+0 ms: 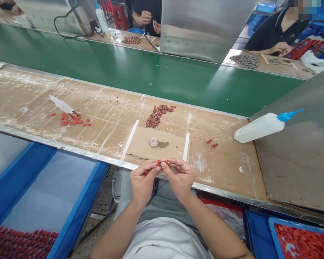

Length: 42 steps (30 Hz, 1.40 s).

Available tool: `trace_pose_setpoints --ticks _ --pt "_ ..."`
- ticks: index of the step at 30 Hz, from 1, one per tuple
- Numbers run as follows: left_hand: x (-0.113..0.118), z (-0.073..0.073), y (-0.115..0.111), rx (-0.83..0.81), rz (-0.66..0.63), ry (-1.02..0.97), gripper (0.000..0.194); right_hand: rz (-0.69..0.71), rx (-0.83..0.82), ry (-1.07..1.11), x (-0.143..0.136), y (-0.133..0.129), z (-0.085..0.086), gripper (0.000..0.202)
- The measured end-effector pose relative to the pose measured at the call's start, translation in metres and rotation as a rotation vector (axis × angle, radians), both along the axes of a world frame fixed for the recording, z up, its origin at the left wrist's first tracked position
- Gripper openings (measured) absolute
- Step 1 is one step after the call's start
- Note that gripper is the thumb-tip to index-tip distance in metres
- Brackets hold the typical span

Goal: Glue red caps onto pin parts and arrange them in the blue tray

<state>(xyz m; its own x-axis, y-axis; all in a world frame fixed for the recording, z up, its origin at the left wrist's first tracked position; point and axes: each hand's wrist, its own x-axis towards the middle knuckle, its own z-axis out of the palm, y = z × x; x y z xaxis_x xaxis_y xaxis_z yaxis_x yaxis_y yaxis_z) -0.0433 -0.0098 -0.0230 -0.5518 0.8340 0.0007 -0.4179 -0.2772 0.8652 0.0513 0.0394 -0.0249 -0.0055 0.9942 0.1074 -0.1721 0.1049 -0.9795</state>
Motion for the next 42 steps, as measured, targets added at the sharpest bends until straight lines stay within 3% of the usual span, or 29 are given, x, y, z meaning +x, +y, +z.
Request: trace_pose_setpoints --ticks 14,17,21,24,27,30,34,37,42 --pt "0.007 -0.001 -0.002 0.018 -0.004 0.043 0.014 0.003 -0.012 -0.011 0.01 -0.003 -0.001 0.023" --pt "0.012 0.0 0.0 -0.008 -0.023 -0.029 0.013 -0.023 -0.059 0.051 0.009 -0.004 -0.002 0.026" --pt "0.018 0.003 0.003 -0.111 -0.103 -0.227 0.026 -0.066 -0.149 0.164 0.012 -0.001 0.002 0.029" --pt "0.017 0.005 0.006 -0.22 -0.167 -0.43 0.028 -0.195 -0.088 0.145 0.03 0.014 0.004 0.028" --pt "0.011 0.002 0.008 -0.291 -0.156 -0.59 0.022 -0.382 0.033 -0.054 0.069 0.042 -0.001 0.034" --pt "0.005 -0.003 0.011 -0.328 -0.129 -0.693 0.021 -0.516 0.093 -0.414 0.118 0.073 -0.013 0.044" --pt "0.0 -0.007 0.013 -0.344 -0.119 -0.746 0.02 -0.533 0.122 -0.834 0.168 0.101 -0.027 0.042" --pt "-0.002 -0.007 0.015 -0.332 -0.128 -0.772 0.021 -0.498 0.147 -0.974 0.18 0.111 -0.032 0.041" --pt "-0.003 -0.004 0.017 -0.295 -0.159 -0.795 0.025 -0.463 0.178 -1.069 0.178 0.119 -0.036 0.039"
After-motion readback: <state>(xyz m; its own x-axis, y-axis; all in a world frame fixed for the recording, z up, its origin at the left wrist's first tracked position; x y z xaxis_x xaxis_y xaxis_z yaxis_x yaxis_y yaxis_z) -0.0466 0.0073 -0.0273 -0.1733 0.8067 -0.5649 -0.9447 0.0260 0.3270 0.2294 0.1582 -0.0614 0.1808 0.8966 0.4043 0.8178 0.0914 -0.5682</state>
